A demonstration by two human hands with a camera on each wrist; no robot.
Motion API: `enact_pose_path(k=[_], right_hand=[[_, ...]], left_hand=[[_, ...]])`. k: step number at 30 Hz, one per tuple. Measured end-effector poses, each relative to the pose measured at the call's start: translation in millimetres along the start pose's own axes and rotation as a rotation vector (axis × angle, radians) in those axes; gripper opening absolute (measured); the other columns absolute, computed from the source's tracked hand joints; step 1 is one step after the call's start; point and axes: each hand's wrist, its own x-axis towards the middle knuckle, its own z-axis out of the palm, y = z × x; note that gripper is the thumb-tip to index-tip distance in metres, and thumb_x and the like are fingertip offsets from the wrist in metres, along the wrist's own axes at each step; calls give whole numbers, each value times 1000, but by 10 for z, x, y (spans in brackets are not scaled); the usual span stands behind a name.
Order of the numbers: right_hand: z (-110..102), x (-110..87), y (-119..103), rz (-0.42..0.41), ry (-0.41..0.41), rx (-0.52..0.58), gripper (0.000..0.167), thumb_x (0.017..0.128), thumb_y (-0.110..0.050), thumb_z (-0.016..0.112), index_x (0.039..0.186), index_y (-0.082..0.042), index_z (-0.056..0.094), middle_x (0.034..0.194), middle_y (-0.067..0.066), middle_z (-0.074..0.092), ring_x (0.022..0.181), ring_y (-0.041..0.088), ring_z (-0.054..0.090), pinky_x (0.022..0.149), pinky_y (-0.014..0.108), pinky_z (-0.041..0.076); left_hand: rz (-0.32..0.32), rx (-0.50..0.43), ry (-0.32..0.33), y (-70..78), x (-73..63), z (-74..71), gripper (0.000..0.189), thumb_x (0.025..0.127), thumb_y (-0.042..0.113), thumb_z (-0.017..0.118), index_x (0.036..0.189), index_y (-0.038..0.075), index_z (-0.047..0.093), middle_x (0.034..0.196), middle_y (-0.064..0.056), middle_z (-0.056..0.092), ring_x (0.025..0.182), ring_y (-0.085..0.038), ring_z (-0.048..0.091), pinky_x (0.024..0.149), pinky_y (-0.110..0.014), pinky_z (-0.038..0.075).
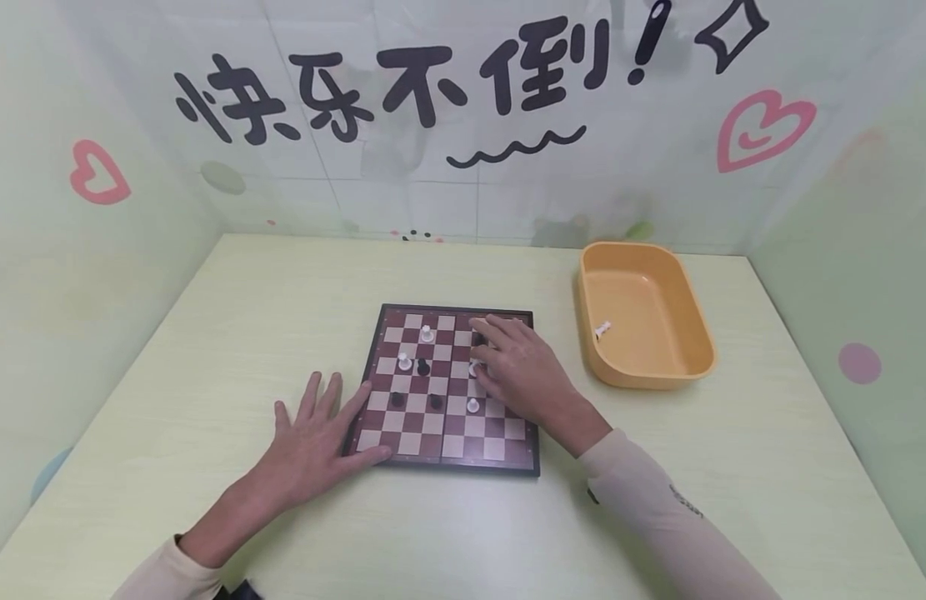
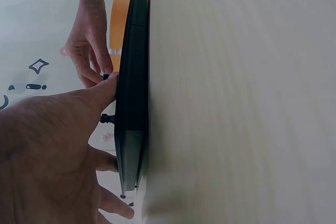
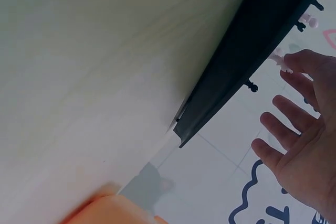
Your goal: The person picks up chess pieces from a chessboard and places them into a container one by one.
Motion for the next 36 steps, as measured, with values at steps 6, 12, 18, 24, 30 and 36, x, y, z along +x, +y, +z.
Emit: enact_pose_path(k=[6, 12, 18, 24, 30, 36], right_hand=[[20, -5, 8, -15, 18, -9, 21, 91, -15, 76, 110, -6, 78, 144, 17, 56, 136, 35, 48, 114, 49, 34], [24, -14, 8, -20, 28, -6, 21, 92, -15, 76, 111, -6, 78, 144, 17, 56, 136, 36, 48, 113, 50, 35], [19, -20, 3, -17, 27, -8, 21, 93, -15, 75, 112, -5, 77, 144, 18, 56, 136, 36, 49, 113, 49, 36], [6, -6, 9, -19, 57, -2, 19, 92, -13, 75, 110, -5, 75, 143, 18, 57, 134, 35, 50, 112, 47, 37], [-18, -11, 15, -5, 55, 4, 18, 93, -15, 75, 109, -6, 76, 143, 18, 57, 134, 35, 50, 111, 48, 38], [-42, -23, 15, 12, 37, 1, 18, 92, -15, 75, 107, -6, 76, 144, 18, 56, 135, 34, 50, 111, 48, 38]], left_hand=[[0, 0, 12, 0, 1, 22, 98, 87, 75, 58, 160, 14, 36, 160, -32, 23, 150, -49, 5, 101, -85, 8], [3, 2, 17, -3, 0, 33, 97, 88, 74, 58, 160, 14, 35, 160, -32, 23, 150, -49, 5, 101, -85, 9], [7, 11, 19, -4, 1, 41, 97, 88, 75, 58, 160, 14, 36, 160, -32, 24, 150, -49, 6, 101, -85, 9], [6, 12, 13, -4, 0, 35, 97, 88, 75, 57, 160, 14, 35, 160, -32, 23, 150, -50, 6, 101, -85, 9], [4, 16, 2, -1, 0, 0, 97, 89, 76, 55, 160, 14, 35, 159, -33, 24, 150, -51, 7, 100, -85, 10], [1, 20, -7, 5, -3, -16, 97, 89, 77, 54, 160, 14, 35, 159, -33, 24, 149, -51, 7, 100, -85, 10]])
